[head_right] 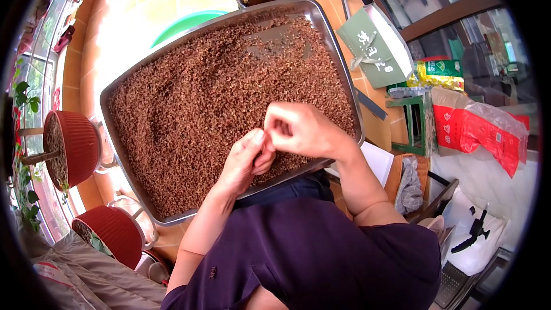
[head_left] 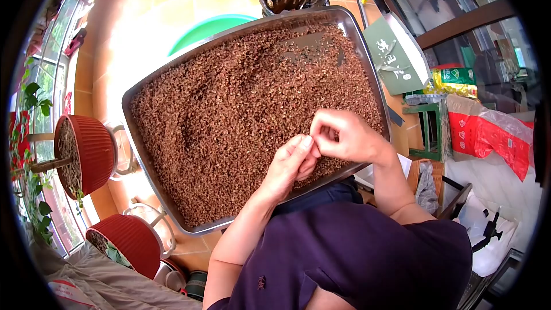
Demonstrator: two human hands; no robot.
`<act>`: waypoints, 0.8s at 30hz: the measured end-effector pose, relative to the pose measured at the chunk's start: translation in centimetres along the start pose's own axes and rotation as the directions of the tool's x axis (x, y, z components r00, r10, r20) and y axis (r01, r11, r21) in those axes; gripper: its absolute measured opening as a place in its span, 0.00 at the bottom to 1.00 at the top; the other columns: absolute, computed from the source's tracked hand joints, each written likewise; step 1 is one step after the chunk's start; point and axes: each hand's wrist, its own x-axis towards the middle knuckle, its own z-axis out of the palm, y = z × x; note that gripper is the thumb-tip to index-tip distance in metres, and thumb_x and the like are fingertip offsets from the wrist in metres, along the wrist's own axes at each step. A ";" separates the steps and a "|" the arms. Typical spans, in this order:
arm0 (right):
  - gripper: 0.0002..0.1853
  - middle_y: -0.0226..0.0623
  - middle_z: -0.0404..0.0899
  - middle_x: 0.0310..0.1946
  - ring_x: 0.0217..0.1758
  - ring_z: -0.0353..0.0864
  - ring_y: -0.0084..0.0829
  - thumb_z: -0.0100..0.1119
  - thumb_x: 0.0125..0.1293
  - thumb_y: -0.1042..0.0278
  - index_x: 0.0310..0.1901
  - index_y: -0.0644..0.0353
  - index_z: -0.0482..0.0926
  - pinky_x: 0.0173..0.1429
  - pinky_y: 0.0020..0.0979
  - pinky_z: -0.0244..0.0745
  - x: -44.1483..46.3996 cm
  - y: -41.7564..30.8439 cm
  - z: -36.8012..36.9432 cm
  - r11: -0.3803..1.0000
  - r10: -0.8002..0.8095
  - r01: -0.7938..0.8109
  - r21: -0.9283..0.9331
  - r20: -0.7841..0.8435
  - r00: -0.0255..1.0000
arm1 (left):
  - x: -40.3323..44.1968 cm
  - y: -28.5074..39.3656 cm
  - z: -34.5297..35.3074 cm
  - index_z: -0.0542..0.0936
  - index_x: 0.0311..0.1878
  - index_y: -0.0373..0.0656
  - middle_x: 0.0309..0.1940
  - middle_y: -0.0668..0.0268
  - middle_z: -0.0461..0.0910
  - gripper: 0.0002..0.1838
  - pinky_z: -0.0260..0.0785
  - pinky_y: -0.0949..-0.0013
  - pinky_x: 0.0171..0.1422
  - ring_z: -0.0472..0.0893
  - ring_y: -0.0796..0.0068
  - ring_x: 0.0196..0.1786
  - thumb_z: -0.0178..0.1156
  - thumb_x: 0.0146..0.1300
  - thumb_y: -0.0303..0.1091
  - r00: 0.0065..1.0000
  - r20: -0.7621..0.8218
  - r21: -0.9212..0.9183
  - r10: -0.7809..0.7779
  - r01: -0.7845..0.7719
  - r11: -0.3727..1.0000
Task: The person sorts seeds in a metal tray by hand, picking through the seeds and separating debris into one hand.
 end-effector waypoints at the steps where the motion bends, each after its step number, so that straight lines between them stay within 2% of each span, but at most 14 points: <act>1: 0.06 0.35 0.78 0.27 0.30 0.79 0.27 0.65 0.63 0.77 0.39 0.62 0.77 0.35 0.32 0.74 -0.1 -0.3 0.3 0.999 0.024 -0.023 -0.029 0.046 0.999 | 0.1 -0.3 0.1 0.72 0.35 0.46 0.20 0.76 0.62 0.22 0.49 0.76 0.25 0.57 0.85 0.20 0.48 0.84 0.51 0.999 -0.033 0.033 -0.011 0.012 0.999; 2: 0.07 0.36 0.78 0.27 0.30 0.80 0.29 0.65 0.62 0.76 0.38 0.63 0.76 0.33 0.33 0.73 -0.1 -0.6 0.5 0.994 -0.026 0.028 -0.103 0.022 0.999 | 0.1 -0.2 0.1 0.71 0.34 0.46 0.19 0.76 0.62 0.23 0.49 0.76 0.25 0.57 0.85 0.20 0.47 0.84 0.51 1.000 -0.013 0.045 -0.017 0.018 0.999; 5: 0.07 0.35 0.78 0.28 0.31 0.80 0.27 0.66 0.63 0.76 0.39 0.64 0.76 0.35 0.32 0.73 -0.2 0.1 0.1 1.000 -0.004 0.005 -0.025 0.034 0.999 | -0.1 0.1 -0.3 0.72 0.33 0.45 0.20 0.77 0.61 0.26 0.47 0.76 0.24 0.57 0.86 0.20 0.43 0.86 0.53 0.997 0.074 0.041 -0.034 0.031 0.999; 7: 0.06 0.33 0.78 0.29 0.32 0.80 0.24 0.66 0.66 0.76 0.40 0.64 0.77 0.36 0.30 0.74 -0.3 0.6 -0.4 1.000 -0.023 0.022 0.020 0.080 0.997 | -0.1 0.3 -0.1 0.70 0.30 0.47 0.17 0.76 0.60 0.26 0.46 0.76 0.22 0.56 0.85 0.18 0.42 0.86 0.52 0.996 0.087 -0.105 -0.013 0.022 0.994; 9: 0.04 0.29 0.79 0.31 0.34 0.80 0.20 0.65 0.70 0.75 0.41 0.64 0.79 0.37 0.28 0.75 -0.1 0.3 -0.6 0.989 0.016 -0.012 0.147 -0.030 0.999 | -0.1 1.0 0.2 0.68 0.28 0.47 0.16 0.75 0.60 0.28 0.45 0.78 0.19 0.54 0.85 0.16 0.38 0.86 0.53 0.999 0.040 -0.298 -0.032 0.042 0.954; 11: 0.03 0.26 0.80 0.34 0.35 0.79 0.15 0.63 0.75 0.74 0.45 0.63 0.81 0.39 0.23 0.76 -0.2 0.5 -1.1 0.969 0.118 -0.087 0.233 -0.122 0.986 | 0.1 0.9 -0.4 0.68 0.28 0.46 0.16 0.75 0.59 0.32 0.45 0.80 0.18 0.54 0.85 0.16 0.32 0.86 0.58 0.999 0.040 -0.416 0.034 -0.014 0.909; 14: 0.05 0.28 0.82 0.33 0.36 0.80 0.17 0.66 0.71 0.76 0.46 0.64 0.84 0.40 0.24 0.75 0.4 -1.0 -1.0 0.993 0.075 -0.034 0.111 -0.394 0.916 | 0.2 1.0 -0.6 0.69 0.29 0.45 0.18 0.73 0.60 0.36 0.47 0.81 0.20 0.56 0.85 0.18 0.29 0.84 0.63 0.997 0.034 -0.469 0.066 -0.042 0.882; 16: 0.05 0.30 0.83 0.31 0.37 0.82 0.22 0.69 0.68 0.77 0.44 0.63 0.88 0.42 0.28 0.76 0.7 -2.2 -0.3 0.991 -0.131 0.123 -0.045 -0.379 0.916 | 0.1 1.4 -0.1 0.70 0.30 0.45 0.19 0.73 0.60 0.37 0.48 0.81 0.21 0.57 0.84 0.20 0.28 0.83 0.65 0.999 -0.008 -0.443 0.036 -0.036 0.896; 17: 0.07 0.32 0.83 0.31 0.38 0.83 0.28 0.70 0.66 0.76 0.45 0.63 0.89 0.45 0.30 0.78 0.7 -2.3 -0.2 0.980 -0.191 0.173 -0.100 -0.226 0.955 | 0.2 0.7 -1.0 0.72 0.37 0.44 0.25 0.70 0.66 0.36 0.50 0.79 0.25 0.59 0.83 0.22 0.26 0.84 0.64 0.993 0.081 -0.413 0.081 -0.040 0.910; 18: 0.08 0.34 0.83 0.34 0.39 0.83 0.29 0.69 0.67 0.75 0.46 0.62 0.90 0.46 0.31 0.78 0.8 -1.8 0.2 0.962 -0.267 0.261 -0.082 -0.085 0.960 | -0.1 1.0 -0.5 0.72 0.38 0.44 0.25 0.69 0.66 0.34 0.51 0.79 0.25 0.60 0.82 0.22 0.28 0.85 0.62 1.000 0.027 -0.373 -0.006 0.015 0.928; 20: 0.08 0.35 0.83 0.36 0.38 0.84 0.30 0.68 0.69 0.71 0.47 0.60 0.90 0.44 0.33 0.78 1.0 -1.2 0.7 0.958 -0.286 0.288 -0.013 -0.173 0.943 | 0.0 0.7 -0.7 0.71 0.38 0.44 0.26 0.70 0.66 0.31 0.52 0.78 0.25 0.60 0.83 0.22 0.31 0.86 0.58 1.000 0.013 -0.388 -0.003 0.008 0.921; 22: 0.07 0.35 0.83 0.37 0.37 0.83 0.28 0.68 0.70 0.72 0.46 0.60 0.90 0.42 0.31 0.77 1.5 -0.1 -0.2 0.968 -0.240 0.197 -0.154 -0.350 0.905 | 0.1 1.2 -0.1 0.69 0.31 0.44 0.21 0.72 0.62 0.30 0.52 0.80 0.24 0.58 0.84 0.20 0.35 0.86 0.54 0.999 -0.006 -0.440 0.050 -0.048 0.897; 23: 0.05 0.34 0.82 0.36 0.36 0.81 0.26 0.68 0.70 0.73 0.44 0.61 0.89 0.40 0.29 0.76 1.5 -0.1 -0.6 0.985 -0.151 0.098 -0.144 -0.423 0.893 | 0.1 1.3 -0.4 0.68 0.29 0.44 0.20 0.73 0.61 0.27 0.51 0.79 0.23 0.57 0.84 0.20 0.38 0.86 0.50 0.998 0.015 -0.452 0.053 -0.040 0.891; 24: 0.05 0.34 0.81 0.35 0.35 0.81 0.25 0.70 0.69 0.72 0.44 0.61 0.88 0.38 0.28 0.74 1.7 0.5 -0.6 0.985 -0.136 0.066 -0.160 -0.480 0.867 | 0.1 1.0 -0.8 0.69 0.30 0.44 0.20 0.73 0.62 0.26 0.50 0.79 0.23 0.57 0.84 0.20 0.39 0.86 0.49 0.996 0.074 -0.432 0.048 -0.011 0.902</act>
